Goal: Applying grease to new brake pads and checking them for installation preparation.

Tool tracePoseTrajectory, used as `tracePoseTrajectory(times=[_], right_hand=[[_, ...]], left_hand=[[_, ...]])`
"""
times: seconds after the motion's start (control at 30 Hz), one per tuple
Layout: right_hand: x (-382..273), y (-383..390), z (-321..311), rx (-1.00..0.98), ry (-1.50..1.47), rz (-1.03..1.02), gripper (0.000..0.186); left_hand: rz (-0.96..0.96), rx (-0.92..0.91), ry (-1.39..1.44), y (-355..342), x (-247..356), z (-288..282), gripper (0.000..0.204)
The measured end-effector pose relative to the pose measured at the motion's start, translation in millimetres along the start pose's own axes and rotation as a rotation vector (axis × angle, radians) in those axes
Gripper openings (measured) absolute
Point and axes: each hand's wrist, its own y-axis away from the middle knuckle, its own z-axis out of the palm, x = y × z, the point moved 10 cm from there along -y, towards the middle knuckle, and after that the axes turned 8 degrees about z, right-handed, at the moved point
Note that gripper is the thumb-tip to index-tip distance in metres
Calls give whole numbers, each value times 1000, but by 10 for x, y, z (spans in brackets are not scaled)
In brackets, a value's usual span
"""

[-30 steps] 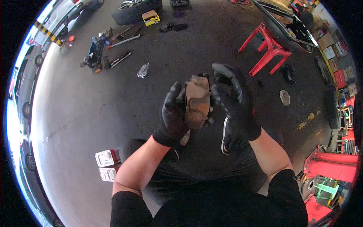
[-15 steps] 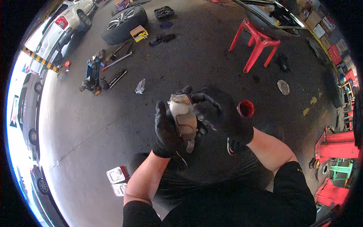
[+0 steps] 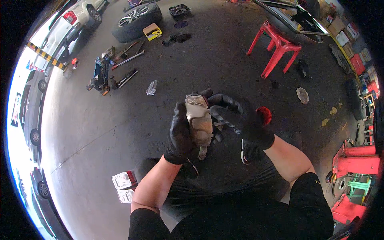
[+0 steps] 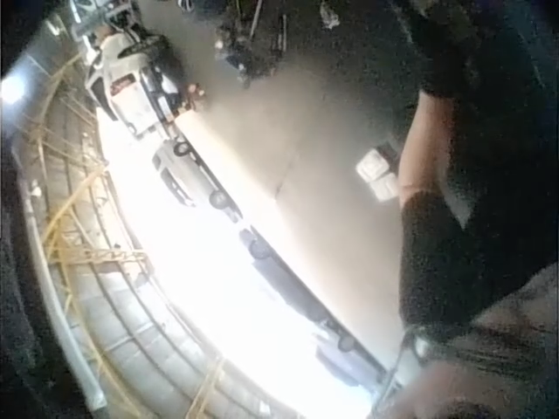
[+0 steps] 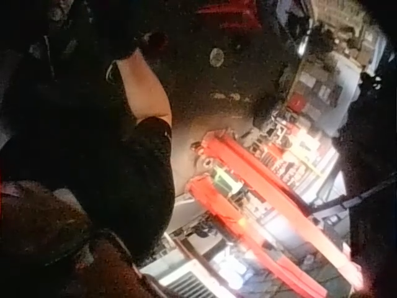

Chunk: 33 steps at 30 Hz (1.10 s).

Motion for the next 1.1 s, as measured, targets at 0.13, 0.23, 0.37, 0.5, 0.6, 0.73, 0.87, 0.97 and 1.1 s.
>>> tracePoseTrajectory(times=[0.13,0.23,0.37,0.5,0.6,0.73,0.87,0.97,1.1], right_hand=[[-15,-16,20,-1,43,-60,24],[37,-50,15,-11,-6,-47,24],[132,-72,-15,-28,-44,54,24],[188,-81,0,-61,-199,117,25],[125,-123,-114,57,0,4,25],[205,-209,-295,95,118,-6,27],[223,-286,-413,121,204,-118,30],[214,-305,-458,169,252,-166,35],[440,-261,-344,86,42,97,54]], left_hand=[[-55,41,-165,88,-25,-115,79],[-69,92,-143,95,-54,-172,78],[-67,69,-144,52,-63,-153,76],[-73,34,165,9,-87,-130,72],[-98,-29,434,-12,-126,-116,73],[-117,-16,376,-35,-217,-262,74],[-99,50,300,-78,-302,-394,72],[-88,83,268,-99,-314,-437,70],[-33,93,329,-119,-215,-412,70]])
